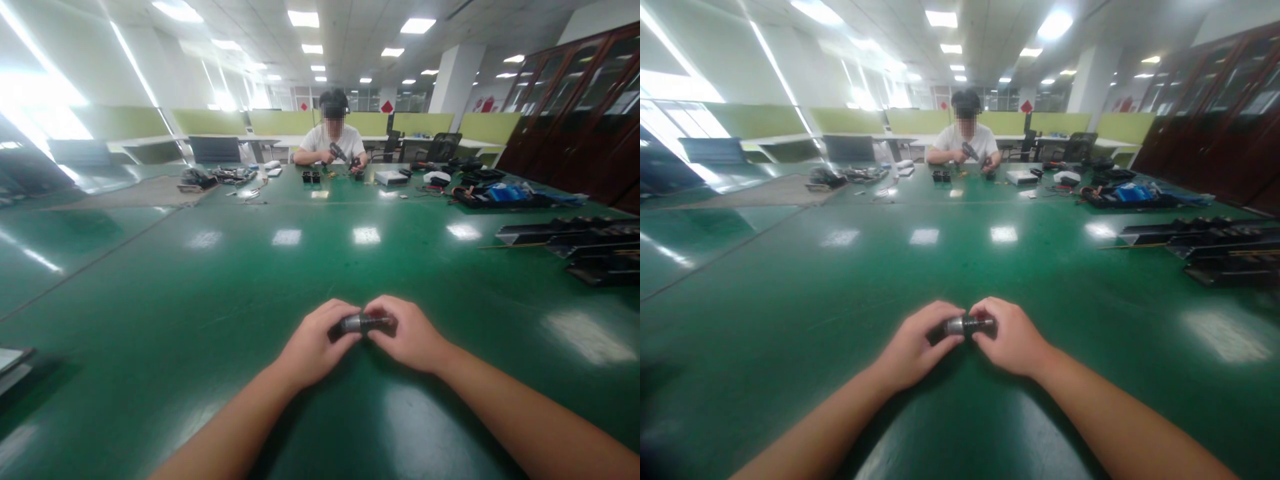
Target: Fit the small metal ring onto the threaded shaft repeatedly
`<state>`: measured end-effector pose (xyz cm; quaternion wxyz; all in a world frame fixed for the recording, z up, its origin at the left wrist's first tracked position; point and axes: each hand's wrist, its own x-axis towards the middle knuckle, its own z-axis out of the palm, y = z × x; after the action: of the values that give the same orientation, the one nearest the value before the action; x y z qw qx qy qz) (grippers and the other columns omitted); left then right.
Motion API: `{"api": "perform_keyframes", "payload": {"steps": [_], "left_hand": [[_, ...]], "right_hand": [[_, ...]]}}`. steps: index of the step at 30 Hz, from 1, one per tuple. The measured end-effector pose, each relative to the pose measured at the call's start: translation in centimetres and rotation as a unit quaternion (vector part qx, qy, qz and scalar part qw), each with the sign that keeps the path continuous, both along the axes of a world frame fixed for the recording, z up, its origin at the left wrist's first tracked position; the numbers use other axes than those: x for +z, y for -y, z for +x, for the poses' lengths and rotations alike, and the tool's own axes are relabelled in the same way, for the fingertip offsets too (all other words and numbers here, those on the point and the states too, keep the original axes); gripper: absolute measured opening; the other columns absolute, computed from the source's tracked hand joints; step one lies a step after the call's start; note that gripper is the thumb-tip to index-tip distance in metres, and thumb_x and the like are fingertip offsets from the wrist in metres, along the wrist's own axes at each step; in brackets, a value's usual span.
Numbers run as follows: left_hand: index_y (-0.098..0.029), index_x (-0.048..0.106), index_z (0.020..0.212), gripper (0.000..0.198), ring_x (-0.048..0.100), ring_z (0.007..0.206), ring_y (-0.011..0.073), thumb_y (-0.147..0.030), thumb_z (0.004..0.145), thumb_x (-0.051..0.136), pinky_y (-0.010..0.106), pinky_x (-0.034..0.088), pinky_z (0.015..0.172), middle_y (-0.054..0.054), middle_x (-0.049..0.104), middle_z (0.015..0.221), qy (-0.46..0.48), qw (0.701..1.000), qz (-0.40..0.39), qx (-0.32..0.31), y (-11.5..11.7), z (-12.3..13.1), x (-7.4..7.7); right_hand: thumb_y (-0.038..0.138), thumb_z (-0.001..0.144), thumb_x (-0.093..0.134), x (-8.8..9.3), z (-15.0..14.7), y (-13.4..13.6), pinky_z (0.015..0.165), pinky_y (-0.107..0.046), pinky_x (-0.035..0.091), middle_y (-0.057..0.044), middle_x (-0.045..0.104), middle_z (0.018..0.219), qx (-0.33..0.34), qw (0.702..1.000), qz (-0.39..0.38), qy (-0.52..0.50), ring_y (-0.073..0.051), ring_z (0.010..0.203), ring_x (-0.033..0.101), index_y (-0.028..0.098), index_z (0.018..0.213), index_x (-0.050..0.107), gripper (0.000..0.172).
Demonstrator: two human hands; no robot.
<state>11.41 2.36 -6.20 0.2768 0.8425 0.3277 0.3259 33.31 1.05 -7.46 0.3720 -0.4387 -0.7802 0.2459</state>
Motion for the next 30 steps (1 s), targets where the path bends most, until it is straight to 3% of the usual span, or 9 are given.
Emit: {"api": "perform_keyframes", "payload": {"steps": [13, 30], "left_hand": [[-0.02, 0.065, 0.114, 0.024, 0.061, 0.101, 0.0198, -0.023, 0.09, 0.061, 0.034, 0.05, 0.091, 0.008, 0.067, 0.108, -0.009, 1.0, 0.001, -0.004, -0.02, 0.09, -0.14], [-0.024, 0.067, 0.118, 0.029, 0.062, 0.098, 0.0172, -0.021, 0.089, 0.063, 0.029, 0.051, 0.087, 0.006, 0.067, 0.109, -0.01, 1.0, 0.026, 0.001, 0.12, -0.1, -0.42]], "right_hand": [[0.008, 0.081, 0.063, 0.06, -0.15, 0.0, 0.074, -0.028, 0.047, -0.002, 0.067, 0.089, 0.019, 1.0, 0.016, -0.007, -0.017, 0.082, 0.062, 0.02, 0.091, 0.065, 0.016], [0.016, 0.079, 0.071, 0.14, -0.06, -0.11, 0.065, -0.025, 0.044, -0.001, 0.066, 0.079, 0.026, 0.999, 0.009, 0.017, -0.015, 0.071, 0.059, 0.019, 0.089, 0.071, 0.01]]}}
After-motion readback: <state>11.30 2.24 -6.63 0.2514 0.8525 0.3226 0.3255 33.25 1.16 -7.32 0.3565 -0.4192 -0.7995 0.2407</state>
